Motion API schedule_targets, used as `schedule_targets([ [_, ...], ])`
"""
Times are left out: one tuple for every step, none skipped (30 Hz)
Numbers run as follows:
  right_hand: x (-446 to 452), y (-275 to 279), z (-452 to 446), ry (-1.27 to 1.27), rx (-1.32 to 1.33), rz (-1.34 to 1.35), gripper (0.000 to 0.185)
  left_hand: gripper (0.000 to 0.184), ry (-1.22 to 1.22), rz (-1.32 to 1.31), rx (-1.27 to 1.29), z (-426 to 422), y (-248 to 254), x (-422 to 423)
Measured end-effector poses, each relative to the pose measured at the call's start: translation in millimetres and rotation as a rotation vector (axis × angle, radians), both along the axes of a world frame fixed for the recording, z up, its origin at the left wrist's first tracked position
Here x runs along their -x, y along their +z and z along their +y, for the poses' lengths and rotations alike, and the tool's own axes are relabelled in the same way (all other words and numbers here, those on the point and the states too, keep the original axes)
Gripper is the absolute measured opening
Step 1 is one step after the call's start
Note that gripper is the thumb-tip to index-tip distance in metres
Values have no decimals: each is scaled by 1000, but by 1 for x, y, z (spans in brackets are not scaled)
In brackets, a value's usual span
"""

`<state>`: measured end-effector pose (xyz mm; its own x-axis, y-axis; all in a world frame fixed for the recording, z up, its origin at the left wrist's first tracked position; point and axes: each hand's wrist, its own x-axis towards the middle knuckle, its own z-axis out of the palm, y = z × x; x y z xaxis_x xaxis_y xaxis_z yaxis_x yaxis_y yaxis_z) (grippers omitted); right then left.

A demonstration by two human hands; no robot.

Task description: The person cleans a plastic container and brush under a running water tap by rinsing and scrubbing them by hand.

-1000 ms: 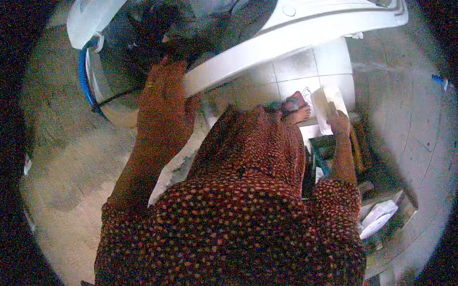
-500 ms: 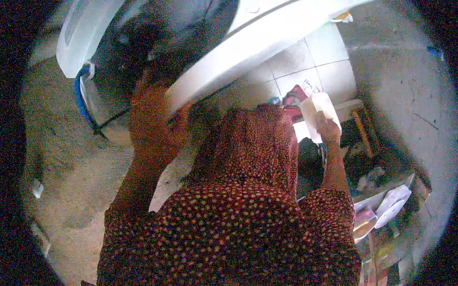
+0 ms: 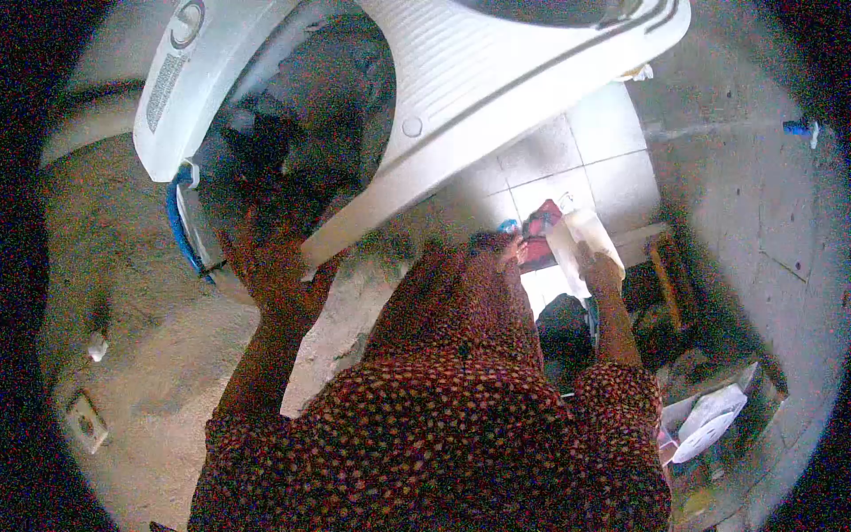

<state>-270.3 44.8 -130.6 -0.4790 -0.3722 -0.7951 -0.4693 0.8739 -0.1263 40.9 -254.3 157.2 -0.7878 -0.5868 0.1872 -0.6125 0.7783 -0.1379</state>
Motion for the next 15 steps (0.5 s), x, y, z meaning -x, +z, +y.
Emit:
schedule_targets([
  [3, 7, 2, 72, 45, 52, 65, 37, -15, 16, 21, -1, -1, -2],
  [6, 12, -1, 108, 56, 86, 66, 37, -31, 32, 42, -2, -4, -5],
  [10, 18, -4, 143, 67, 121, 66, 37, -46, 46, 61, -4, -6, -9],
  [14, 23, -8, 143, 43, 139, 67, 37, -33, 31, 78, -5, -6, -10],
  [17, 26, -9, 143, 17, 157, 67, 37, -18, 15, 94, -6, -7, -12],
  [23, 22, -6, 100, 19, 120, 67, 38, -4, 0, 111, -7, -7, -13],
  [29, 19, -3, 56, 21, 85, 68, 38, -14, 5, 105, -10, -7, -16],
  [32, 17, -5, 24, 4, 69, 68, 39, -23, 4, 93, -14, -8, -19],
  [34, 15, -7, -6, -14, 50, 68, 39, -30, 0, 81, -16, -8, -22],
  [35, 14, -8, -36, -30, 32, 68, 39, -19, -7, 73, -17, -7, -20],
  [31, 16, -9, -21, -15, 64, 68, 40, -6, -12, 63, -18, -5, -19],
  [25, 21, -11, -4, -3, 95, 68, 40, 9, -18, 50, -18, -6, -20],
  [22, 22, -11, 13, 12, 126, 68, 40, 1, 4, 52, -18, -9, -23],
  [18, 19, -8, 37, 22, 93, 67, 40, -9, 23, 51, -19, -12, -26],
  [15, 13, -3, 61, 34, 60, 67, 40, -17, 44, 53, -19, -14, -30],
])
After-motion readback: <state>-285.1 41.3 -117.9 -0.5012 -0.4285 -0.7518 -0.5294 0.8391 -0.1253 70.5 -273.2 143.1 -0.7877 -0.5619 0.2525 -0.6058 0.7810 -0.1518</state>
